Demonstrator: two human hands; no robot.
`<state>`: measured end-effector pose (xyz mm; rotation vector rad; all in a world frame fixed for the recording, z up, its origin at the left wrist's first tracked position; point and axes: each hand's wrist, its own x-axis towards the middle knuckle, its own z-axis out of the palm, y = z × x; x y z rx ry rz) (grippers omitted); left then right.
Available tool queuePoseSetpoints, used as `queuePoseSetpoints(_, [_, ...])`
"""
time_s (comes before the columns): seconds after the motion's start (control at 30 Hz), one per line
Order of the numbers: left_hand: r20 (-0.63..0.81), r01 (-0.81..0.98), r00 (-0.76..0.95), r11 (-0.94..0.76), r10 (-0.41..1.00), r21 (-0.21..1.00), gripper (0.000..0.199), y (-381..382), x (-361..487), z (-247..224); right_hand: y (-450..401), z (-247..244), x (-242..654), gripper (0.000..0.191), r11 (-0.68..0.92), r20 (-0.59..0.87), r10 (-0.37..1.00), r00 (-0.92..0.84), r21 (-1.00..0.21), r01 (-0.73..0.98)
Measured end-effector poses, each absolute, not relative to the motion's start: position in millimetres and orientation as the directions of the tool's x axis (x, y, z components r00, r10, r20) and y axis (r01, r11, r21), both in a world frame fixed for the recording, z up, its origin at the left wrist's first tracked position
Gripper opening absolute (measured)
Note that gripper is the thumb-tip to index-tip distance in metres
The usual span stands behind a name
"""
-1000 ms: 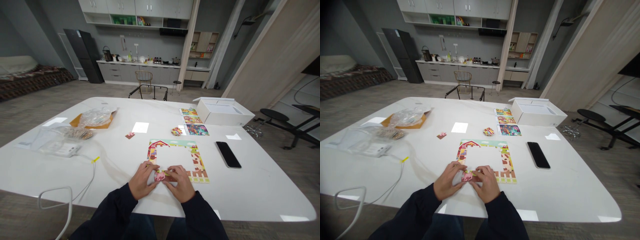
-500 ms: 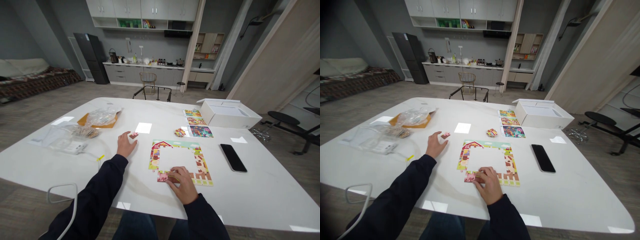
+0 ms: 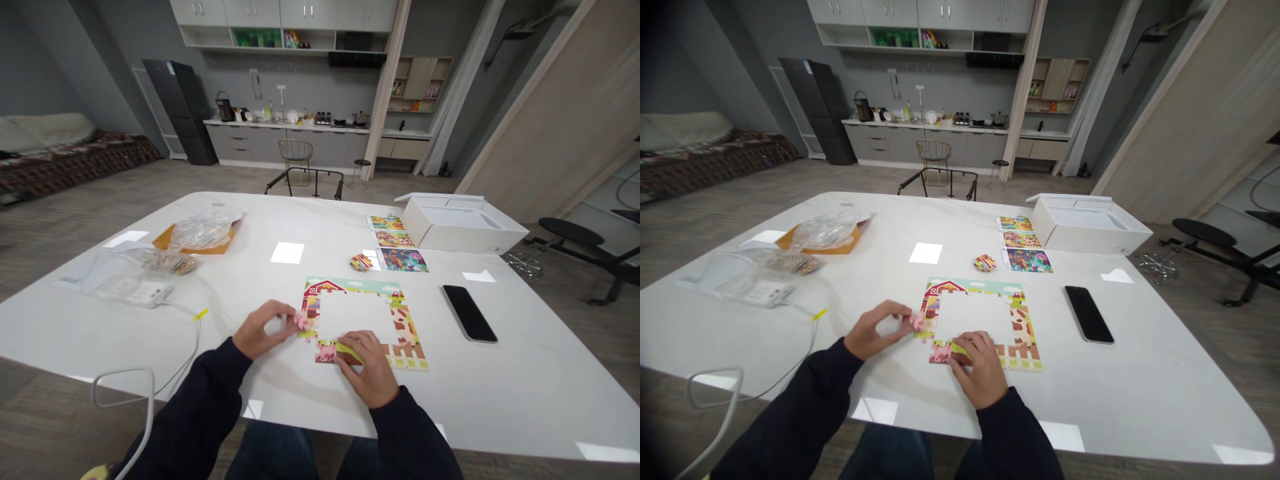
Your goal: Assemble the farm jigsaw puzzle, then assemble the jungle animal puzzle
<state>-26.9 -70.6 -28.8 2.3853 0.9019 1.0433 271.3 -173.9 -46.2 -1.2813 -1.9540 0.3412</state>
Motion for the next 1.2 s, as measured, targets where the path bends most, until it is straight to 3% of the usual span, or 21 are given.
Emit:
queuePoseSetpoints(0.1, [0.519, 0.298, 0.656, -0.820, 0.548, 0.489, 0.035, -110.7, -15.8, -33.3, -174.3, -45.4, 269.7, 0.029, 0.466, 0.439, 0.870, -0.226, -0.577, 0.671])
queuePoseSetpoints(0.3, [0.493, 0.405, 0.670, -0.830, 0.555, 0.384, 0.026, -122.6, -5.3, -34.2, -176.1, -41.5, 260.2, 0.027, 0.474, 0.428, 0.865, -0.263, -0.522, 0.709])
queuePoseSetpoints(1.2, [0.376, 0.476, 0.699, -0.788, 0.608, 0.391, 0.022, -127.8, -1.4, -23.8, -175.4, -44.1, 256.1, 0.023, 0.461, 0.419, 0.870, -0.260, -0.504, 0.730])
